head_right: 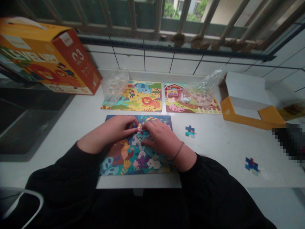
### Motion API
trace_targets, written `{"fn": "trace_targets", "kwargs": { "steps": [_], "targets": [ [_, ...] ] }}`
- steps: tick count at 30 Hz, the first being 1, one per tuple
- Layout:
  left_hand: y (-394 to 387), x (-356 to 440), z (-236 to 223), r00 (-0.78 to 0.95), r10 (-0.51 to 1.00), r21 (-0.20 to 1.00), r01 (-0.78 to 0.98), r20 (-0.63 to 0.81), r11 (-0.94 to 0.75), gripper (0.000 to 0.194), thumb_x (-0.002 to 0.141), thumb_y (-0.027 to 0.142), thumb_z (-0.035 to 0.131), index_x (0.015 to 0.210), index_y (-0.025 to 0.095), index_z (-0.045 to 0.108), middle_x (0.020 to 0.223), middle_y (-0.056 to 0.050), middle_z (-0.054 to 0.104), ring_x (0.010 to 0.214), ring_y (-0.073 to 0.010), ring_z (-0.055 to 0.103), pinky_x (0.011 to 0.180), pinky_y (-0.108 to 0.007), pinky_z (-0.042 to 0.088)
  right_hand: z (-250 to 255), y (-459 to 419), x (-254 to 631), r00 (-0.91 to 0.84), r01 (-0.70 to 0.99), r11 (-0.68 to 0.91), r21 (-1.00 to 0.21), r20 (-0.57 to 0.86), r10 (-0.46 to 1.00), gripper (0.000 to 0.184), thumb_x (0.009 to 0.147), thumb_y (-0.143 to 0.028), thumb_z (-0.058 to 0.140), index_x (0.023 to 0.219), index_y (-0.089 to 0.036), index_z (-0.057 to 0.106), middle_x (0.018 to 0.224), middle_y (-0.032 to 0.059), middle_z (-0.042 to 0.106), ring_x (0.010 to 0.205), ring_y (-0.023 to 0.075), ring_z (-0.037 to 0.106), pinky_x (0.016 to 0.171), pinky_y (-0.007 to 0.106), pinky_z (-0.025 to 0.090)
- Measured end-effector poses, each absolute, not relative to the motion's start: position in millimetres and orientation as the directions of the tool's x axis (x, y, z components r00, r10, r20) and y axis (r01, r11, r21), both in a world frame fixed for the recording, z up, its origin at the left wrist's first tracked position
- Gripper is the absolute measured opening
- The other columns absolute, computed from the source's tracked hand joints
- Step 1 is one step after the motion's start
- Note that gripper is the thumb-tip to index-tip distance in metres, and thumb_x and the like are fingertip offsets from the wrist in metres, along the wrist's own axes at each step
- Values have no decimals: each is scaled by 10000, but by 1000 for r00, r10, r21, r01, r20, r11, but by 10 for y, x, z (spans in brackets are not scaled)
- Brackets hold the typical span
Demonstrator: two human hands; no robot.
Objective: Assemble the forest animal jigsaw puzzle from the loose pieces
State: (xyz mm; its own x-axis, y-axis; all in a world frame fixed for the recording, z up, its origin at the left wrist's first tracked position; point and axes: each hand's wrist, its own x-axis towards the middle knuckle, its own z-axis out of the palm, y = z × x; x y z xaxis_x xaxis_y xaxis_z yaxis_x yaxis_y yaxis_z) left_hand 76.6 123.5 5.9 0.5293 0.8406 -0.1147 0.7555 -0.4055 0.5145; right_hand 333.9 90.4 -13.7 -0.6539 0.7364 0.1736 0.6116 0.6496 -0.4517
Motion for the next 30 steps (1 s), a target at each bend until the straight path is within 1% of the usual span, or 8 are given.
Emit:
{"fn": "trace_targets", "kwargs": {
  "steps": [5, 8, 12, 14, 17, 21, 25, 30],
  "targets": [
    [1226, 772, 63, 520, 846, 514, 760, -116, -397, 149, 982, 329, 753, 1078, 215, 768, 768, 12, 679, 666, -163, 566, 642, -290, 320, -112, 908, 3347, -652, 554, 630, -543, 187, 735, 432, 871, -186, 906, 1201, -237, 631, 1200, 91, 723, 1077, 274, 667, 924, 406, 531],
    [1228, 777, 60, 523, 845, 515, 757, -111, -401, 150, 981, 334, 753, 1075, 217, 767, 759, 14, 676, 661, -161, 564, 642, -289, 319, -117, 932, 3382, -635, 514, 599, -614, 196, 747, 437, 887, -122, 860, 1257, -238, 658, 1206, 81, 715, 1032, 235, 679, 893, 373, 552],
    [1235, 786, 62, 526, 842, 507, 761, -118, -404, 147, 980, 328, 742, 1069, 214, 767, 748, 14, 671, 650, -161, 561, 633, -291, 316, -151, 988, 3430, -586, 487, 535, -690, 196, 786, 323, 960, -55, 705, 1227, -235, 732, 1050, 38, 730, 900, 183, 681, 830, 332, 562],
    [1237, 786, 61, 529, 840, 502, 762, -120, -408, 140, 979, 323, 738, 1059, 212, 768, 745, 14, 671, 644, -160, 557, 632, -293, 316, -155, 1008, 3444, -571, 474, 512, -717, 192, 798, 291, 983, -71, 664, 1199, -239, 764, 1028, 32, 752, 881, 175, 690, 820, 327, 567],
    [1238, 775, 52, 552, 826, 509, 747, -115, -429, 135, 987, 329, 731, 1049, 215, 773, 752, 13, 677, 646, -159, 558, 637, -293, 317, -130, 1022, 3466, -561, 420, 470, -776, 185, 807, 232, 1033, -165, 638, 1192, -239, 790, 1068, 45, 791, 904, 177, 720, 823, 327, 587],
    [1233, 761, 40, 565, 819, 510, 738, -106, -442, 137, 991, 340, 739, 1033, 215, 774, 753, 10, 681, 647, -158, 555, 642, -292, 310, -77, 1039, 3525, -592, 338, 350, -874, 91, 801, 220, 1051, -269, 645, 1199, -234, 804, 1057, 42, 826, 904, 183, 761, 815, 324, 618],
    [1219, 774, 60, 557, 823, 506, 745, -112, -436, 136, 991, 338, 742, 1025, 211, 777, 753, 10, 677, 640, -154, 544, 645, -291, 313, -70, 1062, 3572, -605, 382, 310, -870, 18, 796, 221, 1054, -298, 650, 1174, -232, 824, 1051, 46, 850, 933, 199, 789, 848, 334, 631],
    [1209, 797, 99, 546, 829, 507, 752, -120, -422, 131, 983, 327, 745, 1021, 208, 784, 747, 9, 673, 641, -155, 545, 641, -290, 321, -99, 1066, 3531, -572, 476, 461, -749, 135, 809, 236, 1030, -166, 622, 1124, -242, 824, 1068, 39, 848, 949, 183, 776, 881, 319, 598]
  ]
}}
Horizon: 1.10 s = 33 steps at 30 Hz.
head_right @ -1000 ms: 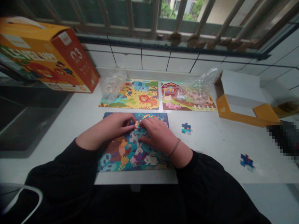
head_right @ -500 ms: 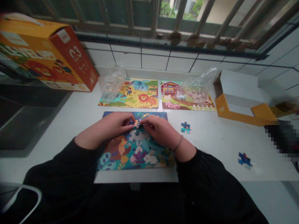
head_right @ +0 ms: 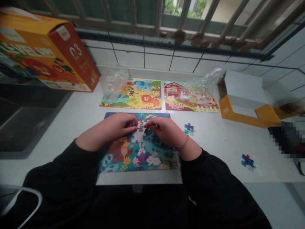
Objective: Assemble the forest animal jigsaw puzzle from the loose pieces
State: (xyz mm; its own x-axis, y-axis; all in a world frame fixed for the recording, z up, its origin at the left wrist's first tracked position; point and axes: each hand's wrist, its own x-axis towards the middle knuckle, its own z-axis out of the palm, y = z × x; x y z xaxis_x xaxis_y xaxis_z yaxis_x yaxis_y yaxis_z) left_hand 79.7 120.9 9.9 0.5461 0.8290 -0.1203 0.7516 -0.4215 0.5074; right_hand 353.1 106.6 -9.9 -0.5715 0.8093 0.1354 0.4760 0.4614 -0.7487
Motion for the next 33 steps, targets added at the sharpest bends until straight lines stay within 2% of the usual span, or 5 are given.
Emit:
{"fn": "trace_targets", "kwargs": {
  "steps": [5, 14, 22, 28, 33],
  "targets": [
    [1219, 787, 96, 567, 817, 508, 736, -102, -448, 130, 966, 315, 744, 1038, 216, 787, 770, 3, 685, 665, -165, 568, 641, -289, 327, -118, 1065, 3453, -606, 437, 600, -670, 273, 747, 281, 1018, -88, 569, 1090, -230, 800, 1076, 44, 829, 993, 187, 754, 924, 341, 583],
    [1227, 776, 72, 608, 789, 515, 707, -92, -484, 123, 988, 314, 727, 1031, 215, 786, 808, -10, 716, 685, -168, 582, 661, -287, 356, -79, 1097, 3578, -601, 514, 664, -543, 324, 731, 210, 1025, -135, 608, 1098, -239, 775, 1073, 69, 806, 1024, 238, 727, 938, 395, 572],
    [1188, 854, 15, 765, 643, 564, 525, 15, -638, 331, 977, 384, 818, 1256, 211, 772, 1114, -81, 734, 964, -221, 682, 849, -322, 494, 110, 1149, 3912, -229, 767, 427, -479, 417, 880, 230, 1024, -273, 601, 1125, -221, 801, 1074, 97, 822, 814, 226, 707, 781, 380, 580],
    [1147, 902, 38, 788, 615, 558, 513, -6, -652, 241, 1004, 350, 786, 1191, 200, 772, 1142, -82, 703, 988, -220, 681, 862, -329, 509, 92, 1115, 4346, 130, 853, 99, -512, 392, 911, 260, 996, -360, 617, 1100, -229, 816, 893, 80, 796, 721, 237, 693, 705, 391, 550],
    [1123, 944, 45, 803, 583, 559, 427, 128, -711, 263, 995, 348, 793, 1228, 227, 777, 1231, -105, 720, 1090, -250, 683, 958, -380, 523, -55, 939, 4654, 58, 891, 72, -448, 270, 961, 302, 997, -424, 609, 1105, -219, 803, 1039, 127, 806, 827, 281, 740, 787, 458, 594]
  ]
}}
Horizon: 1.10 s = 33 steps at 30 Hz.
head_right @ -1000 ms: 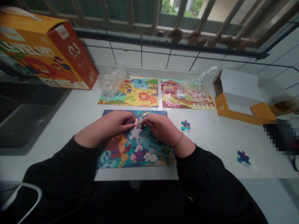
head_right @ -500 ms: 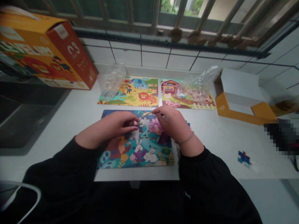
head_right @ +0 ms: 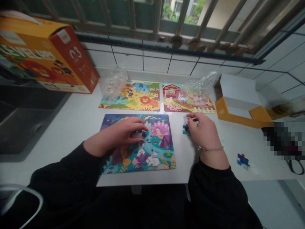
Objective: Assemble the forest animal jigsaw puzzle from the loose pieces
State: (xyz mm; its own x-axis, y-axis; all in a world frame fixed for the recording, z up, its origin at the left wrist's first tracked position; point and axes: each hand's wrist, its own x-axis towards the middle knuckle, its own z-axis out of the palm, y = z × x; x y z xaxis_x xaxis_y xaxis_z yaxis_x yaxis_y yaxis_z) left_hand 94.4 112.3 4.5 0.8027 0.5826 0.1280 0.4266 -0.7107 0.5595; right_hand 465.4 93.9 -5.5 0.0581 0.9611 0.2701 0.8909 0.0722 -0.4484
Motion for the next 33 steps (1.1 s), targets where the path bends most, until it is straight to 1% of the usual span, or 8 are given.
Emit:
{"fn": "trace_targets", "kwargs": {
  "steps": [4, 7, 9, 13, 20, 23, 26, 33],
  "targets": [
    [1112, 984, 16, 854, 481, 525, 320, 201, -788, 217, 1027, 300, 759, 1236, 287, 815, 1380, -99, 748, 1242, -277, 671, 1091, -439, 495, -113, 731, 4695, -164, 883, 244, -401, 225, 961, 348, 988, -438, 650, 1224, -210, 766, 1262, 162, 776, 1163, 357, 735, 1028, 556, 595],
    [1118, 991, -23, 875, 452, 511, 313, 172, -801, 185, 1035, 271, 747, 1184, 316, 847, 1351, -70, 781, 1228, -272, 678, 1073, -428, 503, -148, 633, 4712, -236, 887, 291, -358, 189, 953, 402, 950, -425, 700, 1270, -187, 749, 1340, 194, 750, 1250, 387, 712, 1118, 597, 561],
    [1125, 991, -47, 878, 455, 511, 324, 152, -796, 166, 1044, 276, 738, 1143, 320, 863, 1304, -62, 799, 1206, -264, 684, 1048, -412, 507, -165, 610, 4741, -232, 903, 273, -332, 159, 960, 381, 938, -387, 699, 1260, -190, 756, 1311, 191, 765, 1212, 387, 728, 1091, 596, 575],
    [1133, 990, -68, 865, 474, 536, 325, 165, -779, 148, 1029, 278, 763, 1099, 335, 879, 1266, -57, 802, 1179, -249, 687, 1027, -400, 503, -156, 627, 4790, -175, 919, 205, -338, 117, 978, 342, 922, -346, 692, 1233, -224, 767, 1156, 139, 797, 983, 326, 769, 906, 508, 627],
    [1099, 976, -44, 875, 461, 481, 344, 147, -806, 132, 1010, 284, 779, 1090, 309, 881, 1350, -87, 752, 1188, -280, 678, 1037, -430, 506, -67, 696, 4690, -135, 928, 173, -330, 133, 982, 347, 883, -422, 754, 1160, -214, 737, 1028, 118, 797, 828, 290, 747, 771, 446, 604],
    [1076, 998, -21, 891, 436, 471, 332, 128, -817, 146, 1012, 232, 761, 1107, 274, 864, 1363, -94, 748, 1198, -280, 673, 1052, -423, 505, 12, 728, 4574, -163, 913, 218, -345, 179, 970, 328, 912, -441, 748, 1146, -214, 717, 1078, 134, 791, 927, 314, 754, 834, 468, 610],
    [1060, 1033, 5, 888, 442, 499, 328, 127, -802, 181, 999, 166, 750, 1132, 250, 841, 1277, -88, 775, 1161, -264, 681, 1039, -400, 510, 121, 789, 4398, -257, 868, 332, -371, 237, 937, 311, 936, -409, 744, 1179, -220, 701, 1163, 134, 773, 1036, 324, 742, 930, 491, 605],
    [1072, 1042, -26, 903, 411, 456, 316, 126, -832, 227, 1014, 131, 706, 1107, 280, 850, 1279, -82, 759, 1134, -262, 680, 1006, -401, 513, 240, 1075, 3782, -424, 737, 527, -423, 316, 848, 264, 927, -270, 773, 1170, -221, 683, 1156, 113, 725, 1050, 296, 689, 963, 458, 569]
  ]
}}
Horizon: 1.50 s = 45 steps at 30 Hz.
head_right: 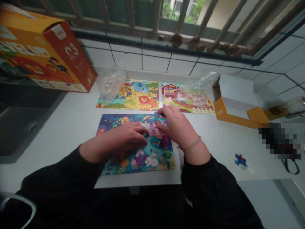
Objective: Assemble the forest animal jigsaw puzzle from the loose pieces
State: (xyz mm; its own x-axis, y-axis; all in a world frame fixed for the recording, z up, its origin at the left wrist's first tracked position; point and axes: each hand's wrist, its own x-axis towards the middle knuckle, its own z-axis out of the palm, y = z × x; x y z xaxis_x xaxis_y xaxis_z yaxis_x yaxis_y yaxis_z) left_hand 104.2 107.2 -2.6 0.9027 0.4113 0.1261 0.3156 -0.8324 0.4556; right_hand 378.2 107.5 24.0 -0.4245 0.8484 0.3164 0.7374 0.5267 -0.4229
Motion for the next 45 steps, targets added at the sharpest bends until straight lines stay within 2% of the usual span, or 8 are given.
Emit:
{"fn": "trace_targets", "kwargs": {
  "steps": [5, 8, 12, 15, 24, 30, 38, 45],
  "targets": [
    [1042, 1013, 51, 880, 442, 508, 304, 176, -806, 131, 1026, 245, 727, 995, 243, 855, 1210, -105, 744, 1077, -248, 695, 968, -388, 522, 31, 1149, 3528, -507, 652, 597, -467, 316, 802, 257, 931, -214, 793, 1157, -219, 669, 1160, 106, 714, 1082, 276, 672, 945, 398, 548],
    [1036, 977, 153, 808, 550, 548, 367, 213, -752, 197, 1046, 322, 687, 943, 208, 810, 1065, -86, 731, 968, -218, 688, 887, -355, 523, -80, 1118, 3500, -526, 634, 597, -492, 292, 799, 307, 915, -196, 834, 1175, -213, 672, 1165, 98, 723, 1061, 263, 687, 918, 377, 551],
    [1089, 918, 173, 662, 732, 433, 618, 163, -656, 191, 1047, 294, 639, 924, 186, 737, 916, -63, 706, 869, -222, 654, 794, -342, 491, -143, 1100, 3467, -549, 618, 611, -495, 286, 786, 309, 926, -239, 873, 1178, -212, 696, 1156, 96, 740, 1096, 271, 694, 954, 395, 554],
    [1137, 900, 103, 606, 793, 345, 732, 65, -588, 105, 1004, 250, 672, 952, 187, 738, 917, -69, 719, 865, -239, 658, 777, -346, 483, -172, 1115, 3444, -581, 615, 623, -483, 257, 772, 229, 926, -235, 886, 1106, -207, 747, 1111, 91, 756, 1060, 266, 706, 949, 402, 568],
    [1158, 909, 2, 644, 765, 414, 698, -4, -585, 88, 999, 229, 698, 1046, 206, 768, 1010, -73, 748, 948, -244, 693, 844, -349, 514, -210, 1123, 3463, -597, 600, 622, -503, 236, 767, 137, 949, -221, 866, 1085, -218, 852, 1154, 96, 788, 1034, 238, 749, 965, 392, 609],
    [1173, 908, -11, 706, 708, 425, 635, 20, -645, 183, 1044, 221, 631, 1121, 213, 797, 1037, -73, 739, 957, -228, 693, 851, -337, 515, -201, 1097, 3437, -598, 611, 626, -484, 236, 766, 81, 967, -192, 841, 1036, -217, 875, 1035, 76, 764, 903, 194, 711, 844, 327, 587],
    [1179, 907, -52, 697, 717, 431, 642, 18, -634, 168, 1036, 232, 643, 1117, 201, 787, 1017, -71, 734, 955, -238, 687, 844, -350, 514, -150, 1056, 3380, -653, 615, 666, -421, 202, 730, 155, 1036, -153, 734, 970, -207, 863, 1014, 78, 761, 918, 194, 674, 835, 322, 533],
    [1182, 912, -58, 690, 724, 426, 650, 16, -629, 139, 1032, 231, 652, 1094, 198, 772, 999, -69, 729, 938, -239, 679, 845, -353, 506, -161, 1040, 3390, -625, 647, 651, -397, 213, 751, 126, 1015, -142, 747, 997, -206, 855, 1042, 83, 761, 927, 206, 668, 862, 340, 536]
  ]
}}
